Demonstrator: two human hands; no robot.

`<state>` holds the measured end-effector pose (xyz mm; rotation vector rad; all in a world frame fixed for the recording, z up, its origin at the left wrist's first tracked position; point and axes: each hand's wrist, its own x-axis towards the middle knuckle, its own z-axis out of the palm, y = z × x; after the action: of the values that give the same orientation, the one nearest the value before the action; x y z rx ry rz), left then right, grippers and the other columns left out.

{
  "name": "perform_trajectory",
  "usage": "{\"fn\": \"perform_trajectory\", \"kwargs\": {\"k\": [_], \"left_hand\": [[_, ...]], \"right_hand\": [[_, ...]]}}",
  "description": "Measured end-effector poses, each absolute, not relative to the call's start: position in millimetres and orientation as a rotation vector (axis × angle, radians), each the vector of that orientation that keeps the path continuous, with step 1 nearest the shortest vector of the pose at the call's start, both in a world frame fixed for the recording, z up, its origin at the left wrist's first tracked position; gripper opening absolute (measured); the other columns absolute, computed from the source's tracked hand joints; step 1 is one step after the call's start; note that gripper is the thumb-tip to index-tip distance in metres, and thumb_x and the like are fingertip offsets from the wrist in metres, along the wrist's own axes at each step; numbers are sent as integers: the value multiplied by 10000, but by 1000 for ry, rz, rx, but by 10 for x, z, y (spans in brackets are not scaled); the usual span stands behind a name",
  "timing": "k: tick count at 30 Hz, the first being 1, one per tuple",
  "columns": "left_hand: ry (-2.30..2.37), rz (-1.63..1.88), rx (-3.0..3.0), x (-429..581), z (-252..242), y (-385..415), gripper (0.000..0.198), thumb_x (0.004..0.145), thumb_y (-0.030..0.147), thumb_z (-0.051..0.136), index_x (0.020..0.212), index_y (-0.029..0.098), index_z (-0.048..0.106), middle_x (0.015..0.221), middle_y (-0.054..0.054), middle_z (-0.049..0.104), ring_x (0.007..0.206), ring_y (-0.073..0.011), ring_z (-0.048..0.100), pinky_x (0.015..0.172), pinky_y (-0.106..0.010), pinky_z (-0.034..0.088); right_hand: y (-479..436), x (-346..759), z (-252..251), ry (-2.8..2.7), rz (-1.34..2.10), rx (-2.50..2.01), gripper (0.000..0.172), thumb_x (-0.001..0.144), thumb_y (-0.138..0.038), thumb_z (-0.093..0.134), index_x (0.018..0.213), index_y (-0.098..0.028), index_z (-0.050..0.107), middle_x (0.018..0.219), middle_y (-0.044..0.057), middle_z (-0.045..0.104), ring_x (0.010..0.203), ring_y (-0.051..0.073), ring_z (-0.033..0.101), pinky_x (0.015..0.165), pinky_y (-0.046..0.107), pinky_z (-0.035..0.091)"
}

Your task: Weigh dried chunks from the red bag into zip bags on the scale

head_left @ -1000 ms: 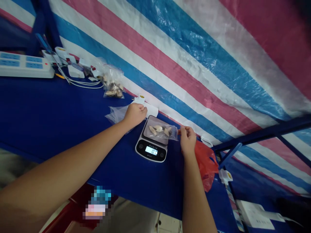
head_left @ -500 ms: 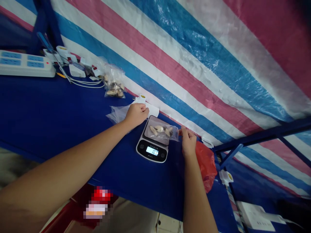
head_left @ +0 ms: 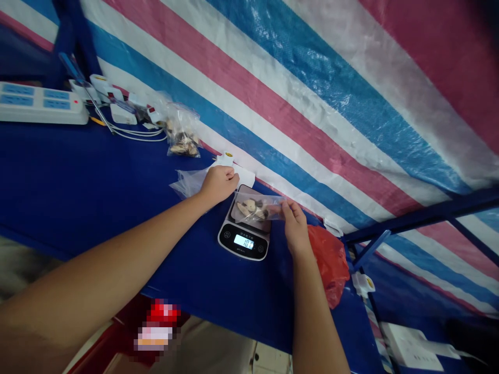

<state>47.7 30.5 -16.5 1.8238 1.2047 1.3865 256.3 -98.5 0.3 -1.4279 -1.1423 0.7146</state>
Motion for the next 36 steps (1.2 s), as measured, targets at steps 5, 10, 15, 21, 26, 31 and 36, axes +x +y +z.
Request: {"fn": "perform_trajectory", "kwargs": {"k": [5,10,15,21,26,31,36], "left_hand": [[1201,1392,1818,471,-156,304,440,751,187,590,507,209,225,509,51,197,514,-100,241,550,-302,200],[1215,1389,1807,467,-136,297,443,746,182,590,510,209,216,508,50,192,519,-101,241,555,-303,207],[1205,1396,1789,467,-126,291,435,733,184,585,505,210,215,504,49,191,515,-102,233,551,-306,201],[1200,1404,1783,467,-135,298,428,726,195,582,504,212,216,501,47,196,516,-104,239,550,-306,202],[1207,1395,1788,462,-124,289,435,730,194,586,507,211,212,507,48,191,516,-104,236,550,-307,199],[1190,1402,1798,458,-135,289,432,732,192,585,510,210,215,511,48,193,515,-102,240,550,-307,202],[1182,1411,1805,463,-166,317,438,730,189,589,514,208,208,511,49,187,514,-101,241,550,-306,200]], "right_hand": [[-968,2598,40,-923,560,-1462,362,730,-525,734,856,-194,657,785,35,741,746,198,668,779,343,525],[-939,2659,56,-843,393,-1552,376,670,-544,710,774,-189,641,727,33,714,661,172,611,667,313,492],[-917,2679,9,-875,407,-1557,386,655,-555,714,754,-190,637,694,29,700,657,170,597,655,308,480],[-921,2681,10,-896,395,-1568,386,671,-561,707,746,-190,635,695,32,696,649,166,586,652,307,477],[-933,2673,16,-908,420,-1550,381,682,-553,727,747,-183,659,669,14,678,636,154,563,630,288,456],[-975,2639,21,-969,515,-1581,399,695,-557,755,734,-165,695,675,34,703,642,168,595,633,292,457],[-971,2599,26,-1017,496,-1549,365,696,-522,762,758,-166,710,705,38,719,669,173,609,664,299,472]]}}
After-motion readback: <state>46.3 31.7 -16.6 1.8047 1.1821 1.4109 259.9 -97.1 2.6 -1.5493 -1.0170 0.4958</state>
